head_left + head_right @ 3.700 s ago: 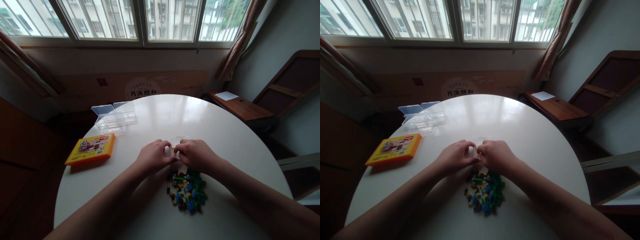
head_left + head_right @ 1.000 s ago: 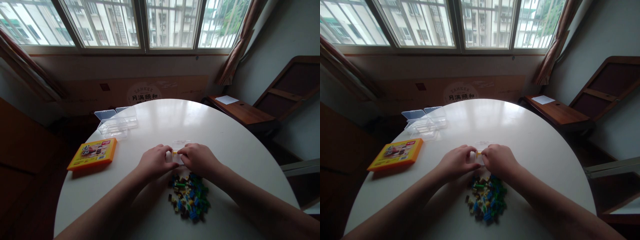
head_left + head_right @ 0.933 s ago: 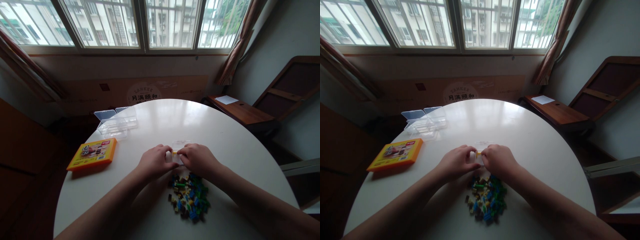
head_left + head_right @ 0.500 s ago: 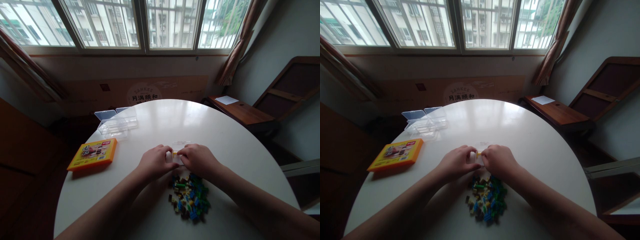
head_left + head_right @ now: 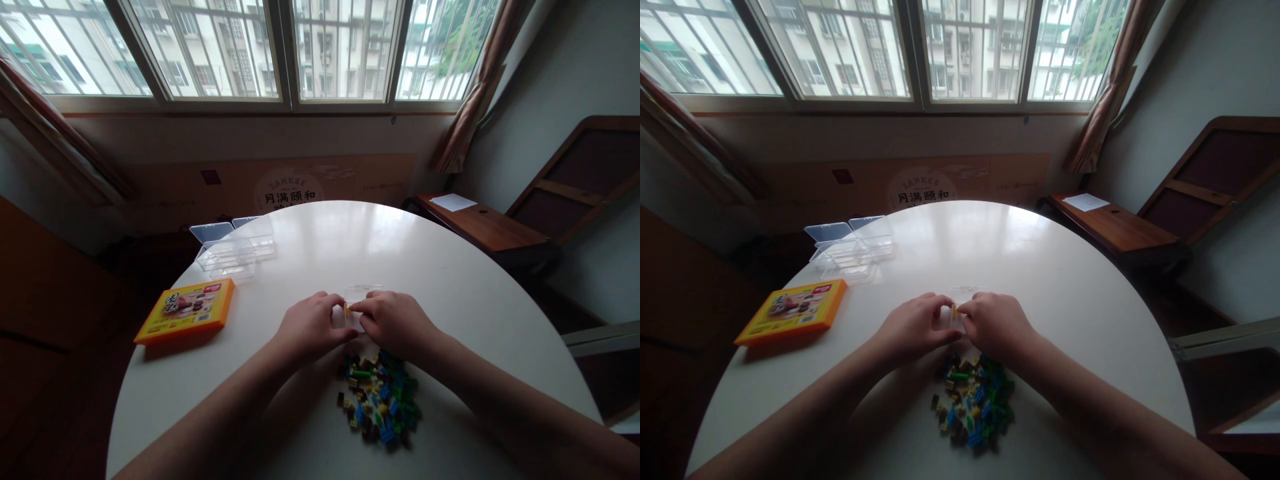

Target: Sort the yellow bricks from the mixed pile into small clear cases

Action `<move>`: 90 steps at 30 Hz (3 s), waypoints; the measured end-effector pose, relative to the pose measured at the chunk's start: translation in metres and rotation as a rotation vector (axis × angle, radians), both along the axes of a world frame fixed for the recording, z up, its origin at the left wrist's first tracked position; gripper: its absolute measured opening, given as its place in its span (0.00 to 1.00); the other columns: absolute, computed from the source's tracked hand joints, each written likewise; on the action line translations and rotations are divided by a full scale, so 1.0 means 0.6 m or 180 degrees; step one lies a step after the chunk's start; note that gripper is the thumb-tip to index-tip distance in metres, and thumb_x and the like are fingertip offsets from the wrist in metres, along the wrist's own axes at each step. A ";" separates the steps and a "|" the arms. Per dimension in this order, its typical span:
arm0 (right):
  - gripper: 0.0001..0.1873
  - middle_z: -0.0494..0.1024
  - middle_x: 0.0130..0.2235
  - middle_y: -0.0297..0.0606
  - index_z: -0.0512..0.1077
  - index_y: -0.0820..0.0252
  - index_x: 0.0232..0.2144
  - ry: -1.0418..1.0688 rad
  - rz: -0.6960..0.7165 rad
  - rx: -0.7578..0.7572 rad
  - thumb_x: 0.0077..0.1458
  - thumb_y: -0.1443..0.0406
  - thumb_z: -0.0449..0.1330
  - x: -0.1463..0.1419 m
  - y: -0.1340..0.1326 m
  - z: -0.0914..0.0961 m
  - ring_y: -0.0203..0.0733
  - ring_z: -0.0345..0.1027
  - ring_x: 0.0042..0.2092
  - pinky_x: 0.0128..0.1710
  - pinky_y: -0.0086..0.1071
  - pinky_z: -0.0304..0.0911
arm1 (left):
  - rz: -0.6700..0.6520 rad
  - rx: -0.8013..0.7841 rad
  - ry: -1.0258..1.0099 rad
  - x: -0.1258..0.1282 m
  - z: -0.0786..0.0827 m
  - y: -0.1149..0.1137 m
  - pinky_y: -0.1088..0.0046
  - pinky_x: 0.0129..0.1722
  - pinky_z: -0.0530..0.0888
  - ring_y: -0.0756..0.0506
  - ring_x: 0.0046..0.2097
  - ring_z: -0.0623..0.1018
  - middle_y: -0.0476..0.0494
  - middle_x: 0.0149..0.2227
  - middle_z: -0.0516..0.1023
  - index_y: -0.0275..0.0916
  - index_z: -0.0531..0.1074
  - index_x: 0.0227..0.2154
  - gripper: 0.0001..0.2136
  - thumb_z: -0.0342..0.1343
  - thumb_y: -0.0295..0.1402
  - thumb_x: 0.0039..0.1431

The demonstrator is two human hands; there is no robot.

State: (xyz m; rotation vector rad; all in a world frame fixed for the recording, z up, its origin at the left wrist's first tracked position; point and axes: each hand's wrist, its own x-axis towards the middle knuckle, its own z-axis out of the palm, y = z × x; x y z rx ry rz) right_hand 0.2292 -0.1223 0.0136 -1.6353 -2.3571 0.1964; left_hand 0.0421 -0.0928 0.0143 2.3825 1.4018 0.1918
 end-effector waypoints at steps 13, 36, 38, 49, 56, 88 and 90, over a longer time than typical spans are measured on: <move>0.15 0.82 0.39 0.34 0.81 0.48 0.39 -0.0006 -0.0077 -0.0020 0.56 0.65 0.55 0.010 -0.004 0.000 0.42 0.74 0.36 0.34 0.33 0.63 | 0.0032 0.0000 0.0029 -0.002 -0.002 -0.001 0.68 0.36 0.70 0.42 0.41 0.77 0.47 0.41 0.77 0.48 0.74 0.44 0.21 0.59 0.52 0.50; 0.16 0.82 0.39 0.34 0.80 0.46 0.40 -0.0008 0.0042 0.0045 0.56 0.67 0.55 -0.004 -0.002 -0.006 0.41 0.74 0.37 0.34 0.31 0.62 | -0.0008 0.0010 0.0001 -0.002 0.001 -0.001 0.69 0.36 0.70 0.42 0.42 0.77 0.47 0.42 0.77 0.48 0.75 0.43 0.20 0.59 0.51 0.51; 0.16 0.82 0.39 0.34 0.80 0.45 0.42 0.0025 0.0049 0.0031 0.56 0.67 0.56 -0.002 0.000 -0.006 0.41 0.74 0.37 0.35 0.31 0.62 | -0.0010 0.0013 -0.0009 -0.002 0.000 -0.001 0.69 0.35 0.70 0.42 0.41 0.77 0.47 0.41 0.77 0.48 0.75 0.43 0.19 0.59 0.51 0.51; 0.17 0.82 0.40 0.35 0.79 0.48 0.43 0.0077 0.0025 0.0065 0.57 0.67 0.54 0.007 -0.003 -0.004 0.42 0.75 0.39 0.36 0.31 0.63 | 0.0041 0.0017 -0.0033 -0.004 -0.003 -0.003 0.68 0.38 0.71 0.41 0.42 0.77 0.47 0.42 0.77 0.48 0.75 0.44 0.20 0.60 0.51 0.50; 0.16 0.82 0.40 0.35 0.80 0.49 0.40 -0.0060 0.0025 0.0015 0.57 0.67 0.54 0.004 -0.001 -0.009 0.42 0.75 0.38 0.34 0.31 0.62 | 0.0034 0.0031 -0.0033 -0.003 -0.004 -0.002 0.68 0.37 0.71 0.42 0.42 0.77 0.47 0.41 0.77 0.48 0.75 0.43 0.20 0.60 0.51 0.49; 0.19 0.83 0.39 0.30 0.80 0.43 0.42 0.0213 0.0122 -0.0036 0.54 0.68 0.56 0.003 -0.005 -0.001 0.41 0.76 0.38 0.37 0.33 0.65 | 0.0048 -0.0007 -0.0062 -0.003 -0.002 -0.002 0.69 0.35 0.68 0.42 0.40 0.76 0.47 0.41 0.77 0.48 0.75 0.42 0.19 0.60 0.50 0.50; 0.18 0.83 0.38 0.30 0.81 0.43 0.40 0.0247 0.0128 -0.0045 0.53 0.68 0.56 0.003 -0.005 -0.001 0.41 0.75 0.38 0.37 0.32 0.65 | 0.0042 -0.0001 -0.0067 -0.002 -0.003 -0.001 0.69 0.35 0.68 0.42 0.40 0.76 0.47 0.40 0.77 0.48 0.75 0.42 0.19 0.60 0.50 0.50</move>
